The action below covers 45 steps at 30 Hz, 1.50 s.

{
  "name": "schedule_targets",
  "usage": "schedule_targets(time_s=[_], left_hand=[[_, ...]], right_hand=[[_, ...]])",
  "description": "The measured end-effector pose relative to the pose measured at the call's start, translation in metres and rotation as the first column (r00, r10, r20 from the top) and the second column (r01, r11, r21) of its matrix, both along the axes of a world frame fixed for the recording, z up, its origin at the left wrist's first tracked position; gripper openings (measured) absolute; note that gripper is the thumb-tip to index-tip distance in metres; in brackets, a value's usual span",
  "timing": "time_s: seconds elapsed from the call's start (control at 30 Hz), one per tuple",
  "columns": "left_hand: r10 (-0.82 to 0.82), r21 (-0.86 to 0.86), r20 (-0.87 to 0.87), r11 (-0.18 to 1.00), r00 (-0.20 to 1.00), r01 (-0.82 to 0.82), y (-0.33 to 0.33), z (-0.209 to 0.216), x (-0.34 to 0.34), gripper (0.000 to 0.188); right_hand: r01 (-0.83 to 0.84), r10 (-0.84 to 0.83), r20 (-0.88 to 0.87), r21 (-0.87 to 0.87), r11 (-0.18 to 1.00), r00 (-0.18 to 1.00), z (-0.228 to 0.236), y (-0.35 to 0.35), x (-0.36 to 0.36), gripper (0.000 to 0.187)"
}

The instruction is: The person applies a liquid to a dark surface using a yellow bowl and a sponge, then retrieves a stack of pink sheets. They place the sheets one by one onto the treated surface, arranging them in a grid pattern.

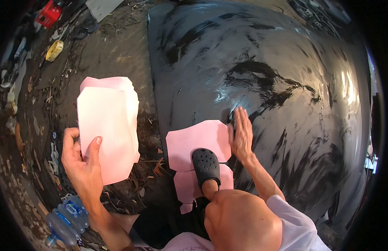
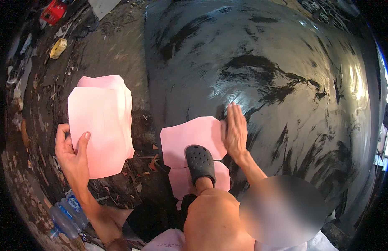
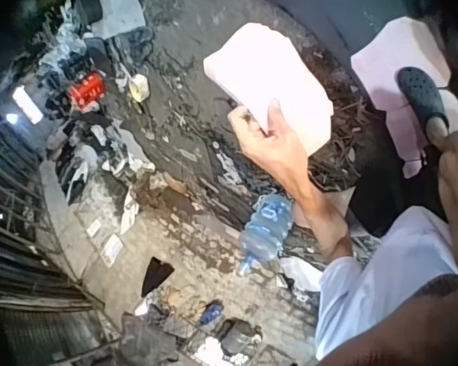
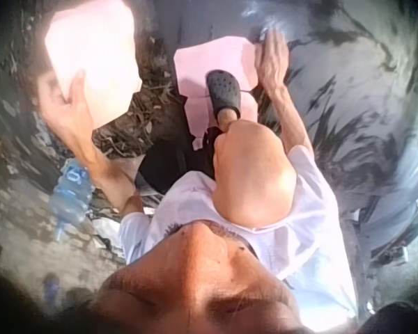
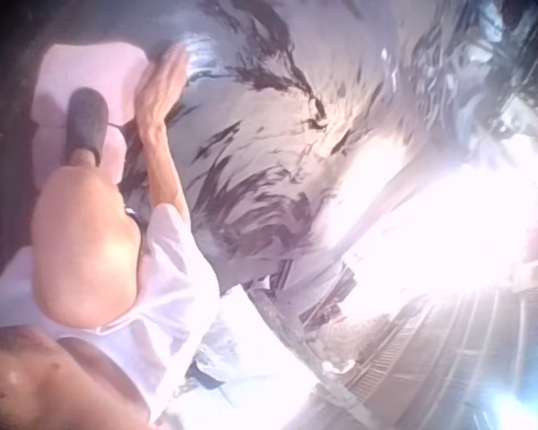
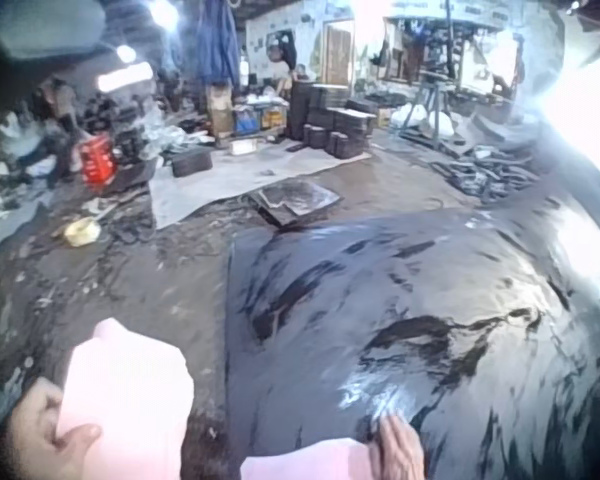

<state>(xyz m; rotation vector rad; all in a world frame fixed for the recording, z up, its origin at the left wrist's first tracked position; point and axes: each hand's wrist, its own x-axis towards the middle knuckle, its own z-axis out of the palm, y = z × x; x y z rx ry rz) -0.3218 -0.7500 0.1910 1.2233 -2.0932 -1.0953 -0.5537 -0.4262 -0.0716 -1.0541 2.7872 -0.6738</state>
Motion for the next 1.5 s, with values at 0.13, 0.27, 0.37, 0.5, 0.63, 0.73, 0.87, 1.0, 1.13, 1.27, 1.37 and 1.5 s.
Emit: schedule_targets(time_s=[0.13, 0.27, 0.37, 0.5, 0.63, 0.73, 0.87, 1.0, 1.13, 1.27, 1.37, 1.5], left_hand=[[0.005, -0.04, -0.053, 0.999, 0.999, -0.007, -0.003, -0.012, 0.01, 0.024], [-0.009, 0.047, -0.088, 0.999, 0.996, 0.013, -0.037, -0.019, 0.03, 0.037], [-0.033, 0.167, -0.163, 0.984, 0.986, 0.06, -0.052, -0.013, 0.044, 0.033], [-0.171, 0.171, -0.101, 0.967, 0.98, 0.187, -0.047, -0.01, 0.044, 0.027], [-0.301, 0.169, -0.045, 0.937, 0.952, 0.305, -0.045, 0.002, 0.033, 0.031], [-0.259, 0.197, -0.149, 0.938, 0.954, 0.286, -0.006, 0.027, 0.024, 0.043], [-0.804, 0.223, 0.193, 0.595, 0.563, 0.772, 0.052, 0.06, 0.018, 0.057], [-0.873, 0.226, 0.156, 0.486, 0.462, 0.844, 0.09, 0.051, 0.016, 0.036], [-0.229, 0.236, -0.158, 0.936, 0.961, 0.262, 0.104, -0.004, -0.005, 0.015], [0.277, 0.538, -0.424, 0.843, 0.862, -0.006, 0.117, -0.131, -0.04, 0.031], [0.5, 0.851, -0.256, 0.522, 0.827, -0.052, 0.128, -0.204, -0.016, 0.042], [0.445, 0.893, -0.104, 0.436, 0.889, -0.114, 0.151, -0.222, 0.002, 0.046]], right_hand=[[-0.373, 0.358, 0.105, 0.24, 0.896, 0.928, -0.019, -0.013, 0.029, 0.08], [-0.251, 0.226, 0.132, 0.216, 0.944, 0.965, 0.001, -0.024, 0.034, 0.064], [-0.205, 0.276, 0.286, -0.253, 0.945, 0.918, 0.061, -0.086, 0.031, 0.052], [-0.341, 0.594, 0.189, -0.668, 0.661, 0.782, 0.136, -0.201, 0.027, 0.089], [-0.611, 0.826, 0.24, -0.575, 0.544, 0.51, 0.17, -0.269, -0.01, 0.071], [-0.633, 0.905, 0.397, -0.663, 0.4, 0.156, 0.178, -0.225, -0.017, 0.035], [-0.571, 0.881, 0.377, -0.805, 0.159, -0.286, 0.185, -0.126, -0.008, 0.039], [0.08, 0.784, 0.503, -0.822, 0.565, -0.364, 0.076, -0.058, 0.009, 0.083], [0.39, 0.556, 0.741, -0.417, 0.821, -0.377, 0.016, 0.023, 0.046, 0.144], [0.754, 0.733, 0.565, -0.269, 0.599, -0.38, 0.03, 0.011, 0.049, 0.113], [0.41, 0.229, 0.967, -0.253, 0.876, 0.109, 0.042, -0.004, 0.007, 0.063], [0.337, 0.083, 0.927, -0.215, 0.917, 0.365, 0.07, 0.003, -0.018, 0.053]])
